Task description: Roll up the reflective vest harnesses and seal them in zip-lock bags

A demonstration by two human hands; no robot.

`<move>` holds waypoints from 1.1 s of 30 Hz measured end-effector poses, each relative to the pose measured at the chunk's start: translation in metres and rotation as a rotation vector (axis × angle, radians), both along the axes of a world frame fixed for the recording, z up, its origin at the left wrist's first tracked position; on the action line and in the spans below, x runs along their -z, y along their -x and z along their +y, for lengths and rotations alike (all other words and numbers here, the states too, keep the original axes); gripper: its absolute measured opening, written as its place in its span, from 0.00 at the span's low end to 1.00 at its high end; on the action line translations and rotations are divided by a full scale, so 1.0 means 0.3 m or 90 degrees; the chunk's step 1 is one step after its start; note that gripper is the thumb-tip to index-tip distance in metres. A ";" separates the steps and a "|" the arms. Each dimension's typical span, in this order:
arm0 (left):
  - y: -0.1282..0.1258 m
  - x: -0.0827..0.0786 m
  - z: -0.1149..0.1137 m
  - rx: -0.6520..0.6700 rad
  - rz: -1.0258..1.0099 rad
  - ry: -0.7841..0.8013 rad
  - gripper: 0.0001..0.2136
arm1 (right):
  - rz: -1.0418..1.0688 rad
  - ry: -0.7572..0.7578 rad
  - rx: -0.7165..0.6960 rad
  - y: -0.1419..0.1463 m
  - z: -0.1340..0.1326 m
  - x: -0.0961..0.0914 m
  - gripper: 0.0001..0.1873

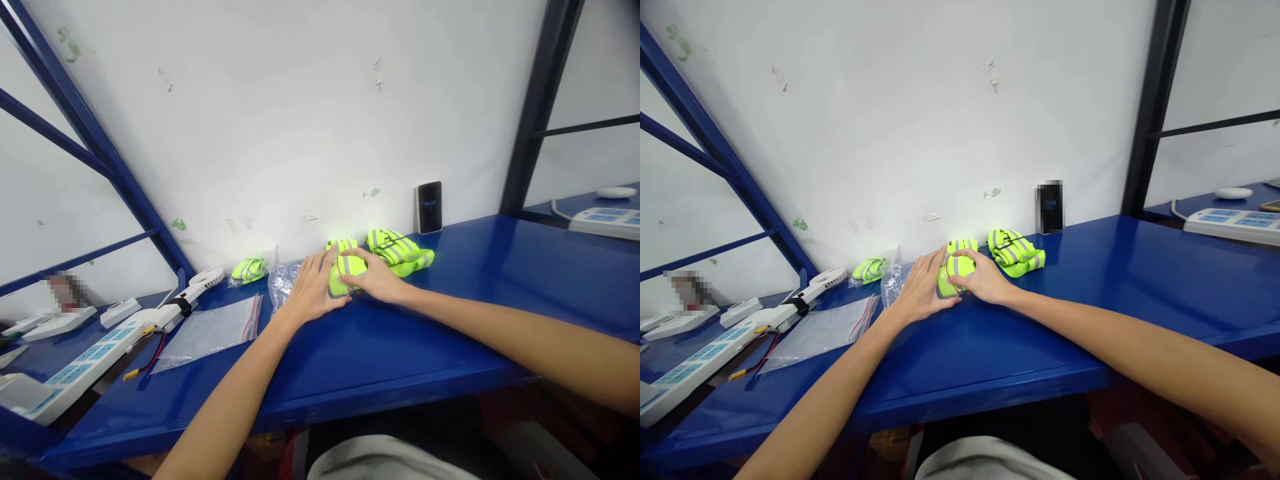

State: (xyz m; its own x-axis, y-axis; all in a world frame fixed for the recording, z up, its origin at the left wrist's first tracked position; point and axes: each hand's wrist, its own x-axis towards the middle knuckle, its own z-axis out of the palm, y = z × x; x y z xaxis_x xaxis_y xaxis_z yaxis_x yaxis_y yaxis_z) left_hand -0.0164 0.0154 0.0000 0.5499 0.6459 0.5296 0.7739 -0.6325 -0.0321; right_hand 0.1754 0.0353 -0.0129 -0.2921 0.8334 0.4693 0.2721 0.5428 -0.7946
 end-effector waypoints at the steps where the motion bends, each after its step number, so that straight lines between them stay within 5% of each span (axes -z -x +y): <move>1: -0.001 0.003 0.001 0.005 -0.004 0.002 0.49 | 0.000 -0.016 -0.009 0.000 -0.002 0.002 0.27; 10: -0.027 0.025 -0.008 -0.023 -0.034 0.012 0.44 | 0.024 -0.156 -0.058 0.008 -0.008 0.012 0.17; 22: -0.072 0.048 -0.026 -0.070 -0.030 -0.009 0.45 | 0.066 -0.078 0.006 0.043 0.007 0.045 0.15; 33: -0.125 0.055 -0.027 -0.028 -0.058 -0.019 0.43 | 0.059 -0.088 0.055 0.032 -0.025 0.057 0.16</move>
State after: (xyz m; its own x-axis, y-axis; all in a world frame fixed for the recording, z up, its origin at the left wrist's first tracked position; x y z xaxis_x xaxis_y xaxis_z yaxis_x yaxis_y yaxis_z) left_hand 0.0212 0.0072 -0.0165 0.4699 0.6511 0.5961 0.8014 -0.5978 0.0212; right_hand 0.1658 0.0277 -0.0300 -0.1729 0.7796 0.6020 0.2519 0.6259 -0.7381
